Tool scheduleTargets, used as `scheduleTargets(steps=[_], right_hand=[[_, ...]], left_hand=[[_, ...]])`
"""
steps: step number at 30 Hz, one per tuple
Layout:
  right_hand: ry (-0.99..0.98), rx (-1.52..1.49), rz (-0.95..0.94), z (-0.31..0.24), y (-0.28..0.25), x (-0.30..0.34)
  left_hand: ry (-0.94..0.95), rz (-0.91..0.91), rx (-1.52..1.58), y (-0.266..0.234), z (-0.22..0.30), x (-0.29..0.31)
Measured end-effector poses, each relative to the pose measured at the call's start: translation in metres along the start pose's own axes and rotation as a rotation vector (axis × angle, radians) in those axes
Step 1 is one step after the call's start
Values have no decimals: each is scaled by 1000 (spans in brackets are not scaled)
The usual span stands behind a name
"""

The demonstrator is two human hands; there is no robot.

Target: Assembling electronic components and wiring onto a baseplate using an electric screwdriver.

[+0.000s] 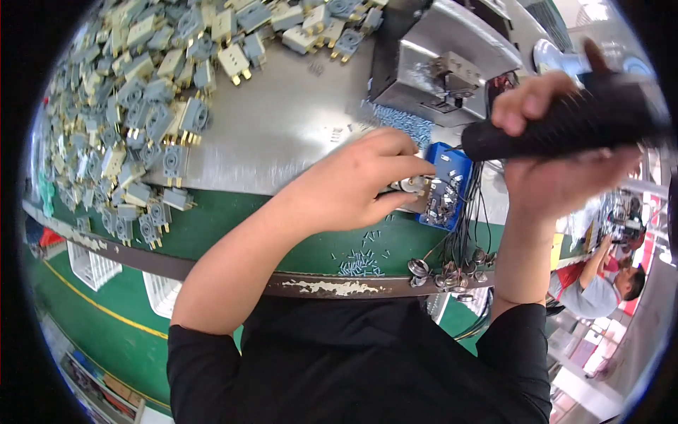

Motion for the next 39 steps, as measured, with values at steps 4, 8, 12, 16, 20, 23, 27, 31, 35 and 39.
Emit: scheduleTargets(steps=[4, 8, 12, 16, 20, 23, 27, 31, 35, 39], right_hand=[[117, 383, -20, -6, -4, 1], [43, 408, -118, -12, -5, 10], [81, 408, -48, -16, 3, 20], [578, 1175, -465, -60, 22, 13], [285, 1102, -747, -49, 13, 63], [265, 929, -695, -41, 21, 80], [116, 1109, -615, -30, 17, 91], [54, 1185, -552, -28, 19, 97], [57, 1263, -581, -28, 14, 99], [-237, 1210, -741, -26, -2, 95]], left_hand=[[127, 133, -48, -1, 14, 0], [139, 66, -54, 10, 18, 5], [112, 45, -40, 13, 19, 6], [122, 78, -58, 9, 18, 12], [114, 228, -56, 6, 26, 12], [-73, 338, 79, 8, 21, 18], [49, 394, -44, 9, 32, 22], [-13, 416, -134, 8, 40, 20], [-98, 408, -80, 11, 43, 23], [-83, 408, 69, 20, 42, 22]])
Point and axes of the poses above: each hand's wrist, its own x-axis away from the middle knuckle, its own y-axis out of the palm, z = x × y, the point moved 3 cm from there along -x, towards the middle knuckle, and after that the axes turned 11 degrees about -y, right-handed, at the moved point
